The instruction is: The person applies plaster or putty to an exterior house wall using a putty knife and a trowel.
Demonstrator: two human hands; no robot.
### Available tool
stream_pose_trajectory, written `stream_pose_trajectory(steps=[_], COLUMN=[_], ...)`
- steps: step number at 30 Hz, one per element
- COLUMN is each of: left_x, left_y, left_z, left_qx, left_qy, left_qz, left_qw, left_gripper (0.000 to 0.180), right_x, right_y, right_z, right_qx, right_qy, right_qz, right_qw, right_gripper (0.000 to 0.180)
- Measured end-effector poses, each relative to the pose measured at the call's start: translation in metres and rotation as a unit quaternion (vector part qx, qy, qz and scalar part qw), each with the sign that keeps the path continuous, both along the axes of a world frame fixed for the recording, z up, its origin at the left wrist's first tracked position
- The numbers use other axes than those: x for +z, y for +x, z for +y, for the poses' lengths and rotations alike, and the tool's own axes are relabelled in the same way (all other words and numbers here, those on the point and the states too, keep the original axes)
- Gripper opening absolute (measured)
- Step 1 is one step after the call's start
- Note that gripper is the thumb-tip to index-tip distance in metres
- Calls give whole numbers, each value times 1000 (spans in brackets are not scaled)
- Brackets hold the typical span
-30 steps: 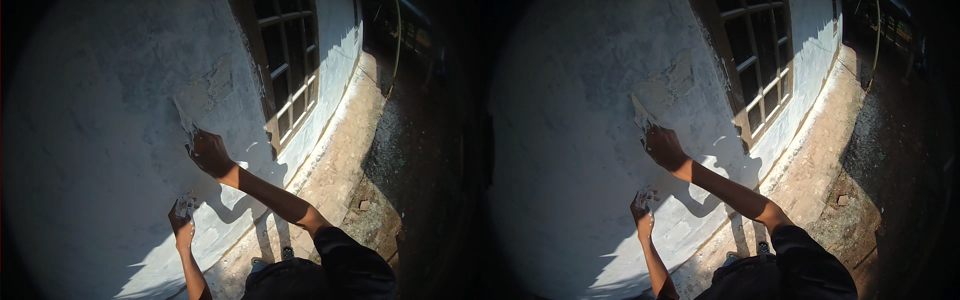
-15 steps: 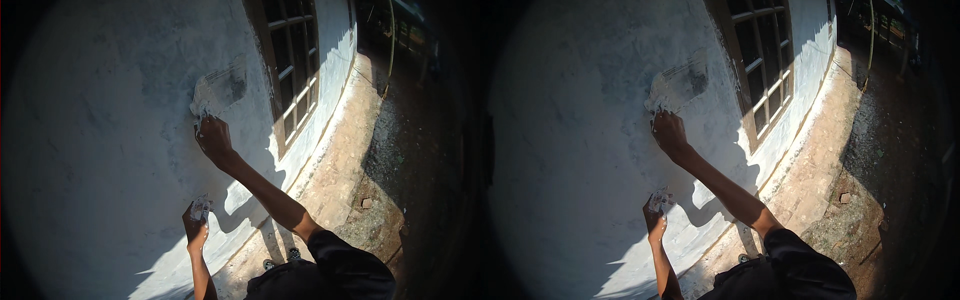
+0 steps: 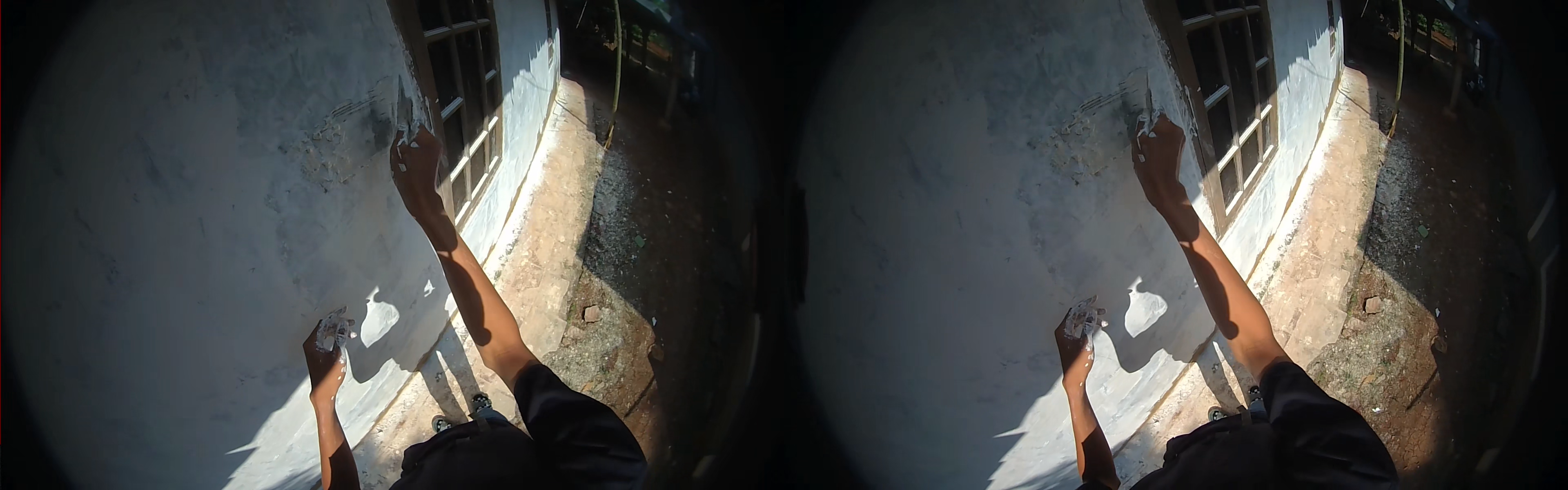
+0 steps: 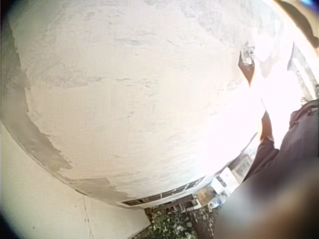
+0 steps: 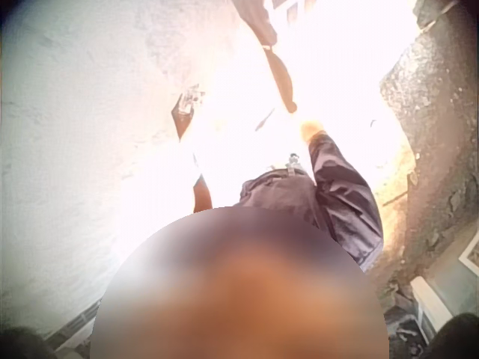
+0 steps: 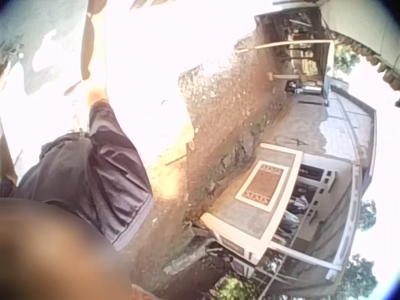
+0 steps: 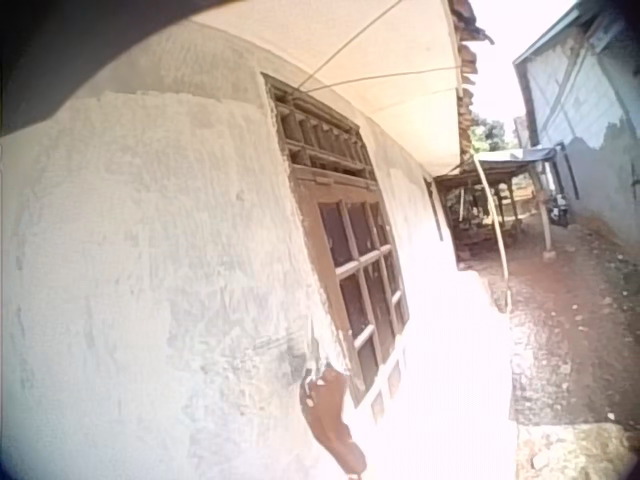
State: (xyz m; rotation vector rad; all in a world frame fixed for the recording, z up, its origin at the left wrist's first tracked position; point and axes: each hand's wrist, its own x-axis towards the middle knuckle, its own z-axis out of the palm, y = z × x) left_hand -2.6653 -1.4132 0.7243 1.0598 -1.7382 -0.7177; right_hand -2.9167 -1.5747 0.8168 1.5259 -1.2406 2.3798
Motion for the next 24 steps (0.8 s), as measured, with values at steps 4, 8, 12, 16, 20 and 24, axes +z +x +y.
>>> stream_pose_trajectory(steps=[4, 8, 12, 16, 20, 24], left_x=[-15, -20, -37, -33, -32, -22], left_y=[-2, 12, 25, 21, 21, 0], left_z=[-4, -4, -5, -4, -4, -2], left_qx=[-1, -16, 18, 50, 3, 15], left_qy=[60, 93, 85, 60, 49, 53], left_qz=[45, 36, 84, 53, 72, 65], left_qw=[997, 995, 993, 996, 996, 996], left_gripper=[26, 25, 27, 28, 29, 25], right_x=[-25, -16, -24, -31, -14, -27], right_y=[18, 109, 150, 142, 58, 5], right_z=[-31, 22, 51, 65, 48, -28], right_qx=[-117, -51, -42, -3, 267, 151], right_qy=[78, 128, 92, 27, 97, -44], right_qz=[166, 228, 338, 347, 90, 188], right_qw=[976, 964, 936, 938, 955, 970], right_gripper=[4, 9, 9, 7, 7, 15])
